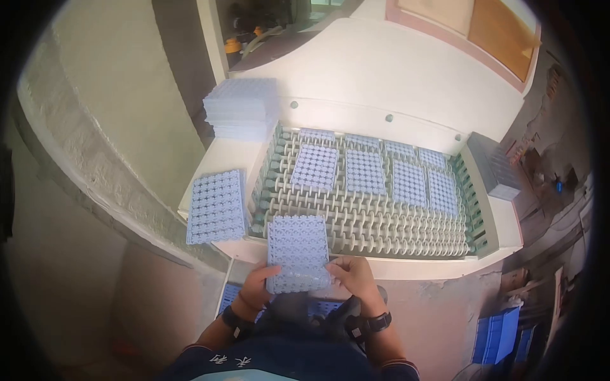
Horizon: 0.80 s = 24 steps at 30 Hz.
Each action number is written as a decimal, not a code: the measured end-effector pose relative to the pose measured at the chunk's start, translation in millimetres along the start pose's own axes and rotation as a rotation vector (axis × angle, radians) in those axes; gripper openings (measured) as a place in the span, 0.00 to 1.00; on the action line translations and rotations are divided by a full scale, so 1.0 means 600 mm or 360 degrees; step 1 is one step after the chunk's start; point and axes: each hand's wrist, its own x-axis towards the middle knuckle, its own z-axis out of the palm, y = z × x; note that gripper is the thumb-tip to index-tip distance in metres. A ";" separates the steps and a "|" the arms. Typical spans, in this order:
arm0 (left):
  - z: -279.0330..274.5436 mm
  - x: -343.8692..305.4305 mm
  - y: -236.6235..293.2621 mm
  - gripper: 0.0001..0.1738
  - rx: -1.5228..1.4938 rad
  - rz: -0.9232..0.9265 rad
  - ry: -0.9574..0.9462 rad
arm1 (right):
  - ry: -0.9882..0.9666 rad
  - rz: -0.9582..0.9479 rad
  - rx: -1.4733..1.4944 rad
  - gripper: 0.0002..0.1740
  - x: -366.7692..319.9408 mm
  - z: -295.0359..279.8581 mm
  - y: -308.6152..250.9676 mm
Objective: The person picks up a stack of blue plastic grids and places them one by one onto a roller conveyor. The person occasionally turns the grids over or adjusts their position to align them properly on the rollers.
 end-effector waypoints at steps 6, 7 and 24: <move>-0.009 -0.017 0.016 0.29 0.0123 0.0136 0.0207 | 0.0286 0.0048 0.0205 0.07 0.001 -0.064 0.008; -0.017 -0.025 0.024 0.30 0.0007 0.0117 0.0095 | 0.0464 -0.0048 0.0280 0.08 0.005 -0.090 0.018; 0.009 -0.020 0.044 0.28 0.0414 0.0245 0.0092 | 0.0203 0.0087 -0.0081 0.14 0.093 -0.005 -0.030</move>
